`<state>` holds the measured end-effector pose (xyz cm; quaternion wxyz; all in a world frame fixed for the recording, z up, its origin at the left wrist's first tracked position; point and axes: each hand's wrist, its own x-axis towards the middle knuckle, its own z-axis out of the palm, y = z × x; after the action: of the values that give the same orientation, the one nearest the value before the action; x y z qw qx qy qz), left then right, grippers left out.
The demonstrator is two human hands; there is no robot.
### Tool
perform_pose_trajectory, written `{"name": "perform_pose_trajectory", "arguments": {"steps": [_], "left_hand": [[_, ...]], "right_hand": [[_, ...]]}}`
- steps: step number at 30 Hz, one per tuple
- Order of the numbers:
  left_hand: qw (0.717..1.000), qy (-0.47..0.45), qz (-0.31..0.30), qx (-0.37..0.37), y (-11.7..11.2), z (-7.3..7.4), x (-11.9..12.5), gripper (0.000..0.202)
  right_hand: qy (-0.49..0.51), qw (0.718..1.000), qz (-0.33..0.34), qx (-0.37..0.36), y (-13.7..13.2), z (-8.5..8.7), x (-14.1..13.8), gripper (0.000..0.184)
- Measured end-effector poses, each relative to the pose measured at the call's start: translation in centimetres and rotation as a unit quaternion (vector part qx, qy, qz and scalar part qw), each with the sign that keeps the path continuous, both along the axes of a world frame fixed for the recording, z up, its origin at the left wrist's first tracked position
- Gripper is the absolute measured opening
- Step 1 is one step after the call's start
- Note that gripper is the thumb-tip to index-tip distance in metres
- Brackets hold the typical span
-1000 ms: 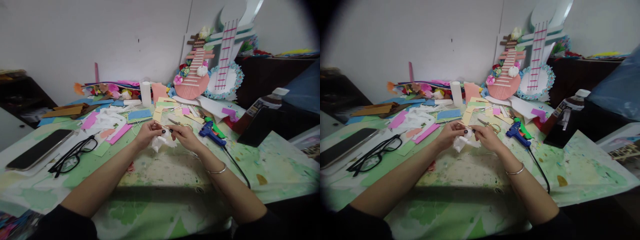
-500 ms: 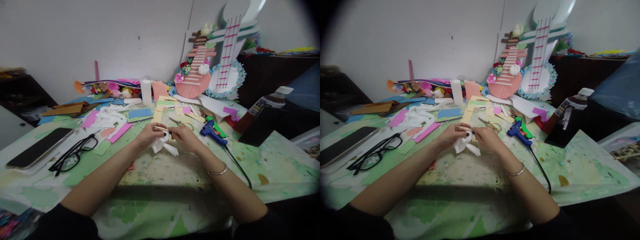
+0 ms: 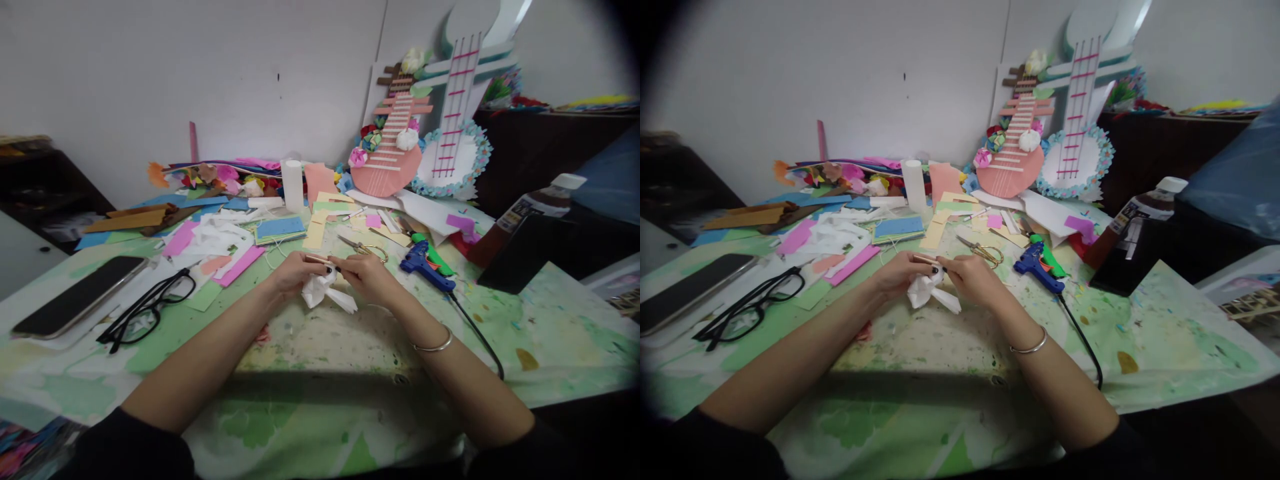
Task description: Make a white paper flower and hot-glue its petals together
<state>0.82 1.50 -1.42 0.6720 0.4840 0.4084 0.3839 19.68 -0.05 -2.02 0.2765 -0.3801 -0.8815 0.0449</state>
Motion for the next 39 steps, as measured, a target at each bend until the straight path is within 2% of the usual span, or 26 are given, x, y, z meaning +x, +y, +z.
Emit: {"name": "perform_pose_trajectory", "arguments": {"steps": [5, 12, 23, 27, 30, 35, 39], "left_hand": [[1.0, 0.0, 0.002, -0.006, -0.1, 0.2, 0.1, 0.019], [1.0, 0.008, 0.007, 0.011, -0.2, 0.2, 0.2, 0.016], [1.0, 0.003, -0.012, 0.028, -0.1, 0.0, 0.3, 0.012], [0.999, -0.004, 0.011, 0.041, -0.1, -0.3, 0.3, 0.035], [0.997, 0.006, 0.014, 0.069, 0.1, -0.7, 0.4, 0.038], [0.997, 0.041, 0.025, 0.059, 0.1, -0.6, 0.3, 0.034], [0.995, 0.052, 0.027, 0.077, 0.1, -0.3, 0.2, 0.03]], "right_hand": [[-0.01, 1.0, -0.019, 0.0, -0.2, 0.1, 0.0, 0.04], [-0.007, 1.0, -0.008, -0.015, -0.1, 0.1, -0.1, 0.044], [-0.09, 0.995, -0.037, 0.002, -0.7, 0.4, -0.2, 0.045], [-0.115, 0.991, -0.066, 0.021, -1.0, 0.7, -0.4, 0.04], [-0.132, 0.987, -0.085, 0.021, -1.2, 1.0, -0.6, 0.038], [-0.078, 0.991, -0.106, 0.024, -1.1, 1.0, -0.4, 0.036], [-0.019, 0.994, -0.103, 0.03, -0.8, 0.6, -0.3, 0.025]]}}
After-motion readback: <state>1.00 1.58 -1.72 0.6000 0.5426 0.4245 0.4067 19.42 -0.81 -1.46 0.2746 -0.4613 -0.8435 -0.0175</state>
